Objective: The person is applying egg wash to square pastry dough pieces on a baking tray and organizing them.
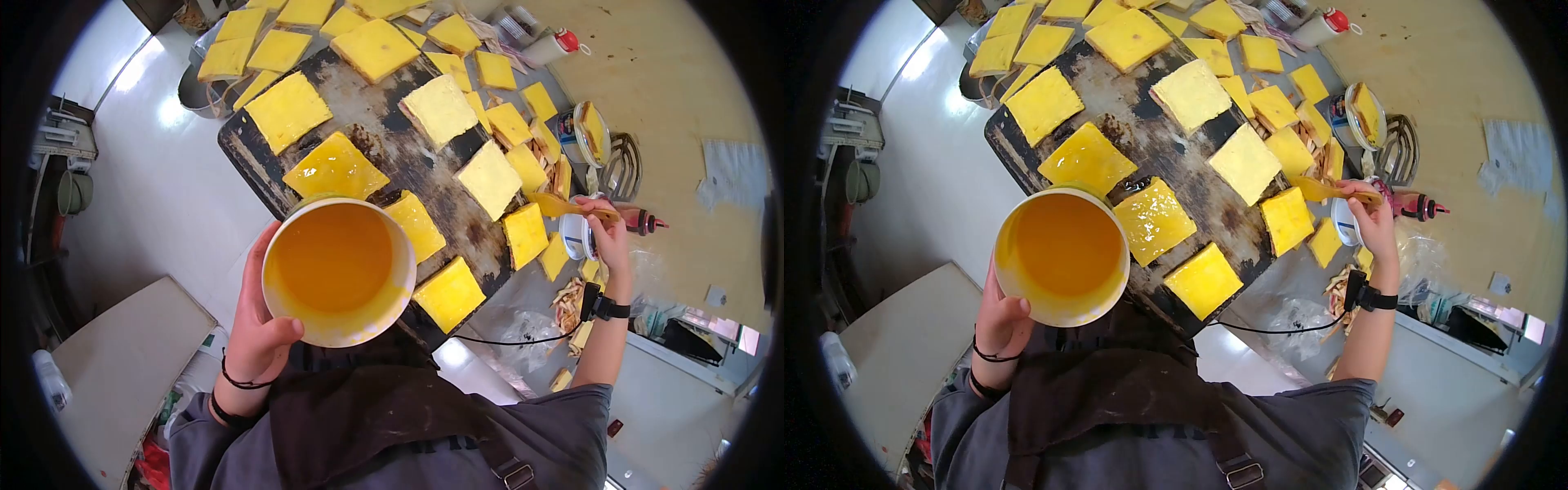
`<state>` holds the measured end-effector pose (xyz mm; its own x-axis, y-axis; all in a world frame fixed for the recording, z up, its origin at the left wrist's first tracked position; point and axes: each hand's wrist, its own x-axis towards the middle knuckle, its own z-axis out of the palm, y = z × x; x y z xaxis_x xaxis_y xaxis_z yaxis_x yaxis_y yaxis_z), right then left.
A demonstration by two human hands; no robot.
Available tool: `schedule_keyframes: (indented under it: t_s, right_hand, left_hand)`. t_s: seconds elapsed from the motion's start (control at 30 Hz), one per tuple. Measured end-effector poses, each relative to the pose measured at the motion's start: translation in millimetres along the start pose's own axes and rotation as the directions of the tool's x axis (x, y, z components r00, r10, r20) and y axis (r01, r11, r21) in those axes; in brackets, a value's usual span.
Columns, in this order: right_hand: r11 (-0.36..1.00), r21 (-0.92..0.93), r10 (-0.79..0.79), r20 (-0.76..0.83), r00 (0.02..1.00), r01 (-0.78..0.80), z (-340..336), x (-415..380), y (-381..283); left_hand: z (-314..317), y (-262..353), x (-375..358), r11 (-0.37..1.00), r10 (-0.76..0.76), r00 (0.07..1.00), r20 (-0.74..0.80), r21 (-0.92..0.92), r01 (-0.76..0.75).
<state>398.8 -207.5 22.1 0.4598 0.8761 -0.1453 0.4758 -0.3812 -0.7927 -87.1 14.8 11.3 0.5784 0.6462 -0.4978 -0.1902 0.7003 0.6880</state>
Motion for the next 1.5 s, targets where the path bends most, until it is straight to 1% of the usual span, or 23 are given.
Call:
schedule_keyframes:
  t_s: [0.03,0.13,0.23,0.33,0.43,0.53,0.63,0.73,0.83,0.93,1.03,1.07,1.2,1.3,1.43,1.5]
  right_hand:
    - [1.0,0.005,-0.015,-0.023,1.0,0.015,-1.8,-4.4,2.4]
    - [0.999,-0.019,0.037,0.009,0.999,-0.037,-3.0,-18.5,3.3]
    - [1.0,0.002,0.0,0.039,0.999,0.0,1.6,-25.3,-7.3]
    - [0.999,0.029,0.02,0.04,0.999,-0.021,4.2,-26.7,-19.0]
    - [1.0,-0.027,0.007,0.024,1.0,-0.006,5.7,-25.3,-25.1]
    - [0.997,-0.058,0.066,0.137,0.988,-0.058,9.2,-20.9,-33.4]
    - [0.997,-0.059,0.046,0.115,0.992,-0.04,9.9,-17.4,-44.3]
    - [0.954,-0.285,-0.009,0.27,0.963,0.089,19.7,-9.9,-65.7]
    - [0.858,-0.47,0.017,0.432,0.902,0.209,42.0,-2.7,-96.8]
    - [0.892,-0.425,0.01,0.359,0.933,0.154,40.0,2.8,-101.5]
    - [0.844,-0.496,0.076,0.488,0.87,0.205,56.7,-1.1,-106.1]
    - [0.817,-0.519,0.065,0.516,0.854,0.251,65.5,-4.0,-108.6]
    - [0.781,-0.553,0.048,0.514,0.857,0.289,83.9,-14.8,-124.7]
    - [0.755,-0.545,-0.005,0.553,0.833,0.365,101.9,-26.8,-127.2]
    - [0.748,-0.549,0.032,0.593,0.805,0.374,121.5,-43.2,-139.5]
    - [0.75,-0.533,0.045,0.632,0.774,0.392,127.3,-51.5,-144.2]
  left_hand:
    - [1.4,0.7,-1.4,1.0,-0.002,1.0,0.004,0.007,0.002]
    - [4.1,0.3,-5.2,1.0,-0.004,1.0,0.018,0.02,0.004]
    - [6.3,0.3,-7.8,1.0,-0.012,0.999,0.033,0.017,0.011]
    - [5.4,-1.0,-9.8,1.0,-0.017,0.998,0.054,0.004,0.017]
    - [2.6,-1.6,-11.3,1.0,-0.004,0.998,0.066,-0.005,0.004]
    - [-1.0,-1.5,-12.8,1.0,0.009,0.998,0.068,-0.014,-0.008]
    - [-5.3,-0.9,-14.3,1.0,0.014,0.997,0.075,-0.021,-0.013]
    - [-10.8,0.1,-16.2,0.999,0.016,0.997,0.081,-0.037,-0.013]
    - [-17.2,-2.1,-18.6,0.998,0.016,0.996,0.087,-0.056,-0.011]
    - [-26.3,-6.2,-21.6,0.997,0.021,0.996,0.085,-0.074,-0.015]
    - [-32.8,-4.4,-25.6,0.996,0.023,0.996,0.088,-0.089,-0.015]
    - [-34.5,-3.9,-26.7,0.995,0.021,0.996,0.091,-0.094,-0.012]
    - [-44.2,-6.5,-28.7,0.993,0.038,0.995,0.093,-0.112,-0.028]
    - [-49.4,-6.1,-30.0,0.991,0.053,0.993,0.104,-0.13,-0.039]
    - [-53.2,-5.7,-30.3,0.989,0.067,0.99,0.121,-0.137,-0.05]
    - [-54.5,-5.3,-29.5,0.99,0.066,0.988,0.136,-0.13,-0.048]
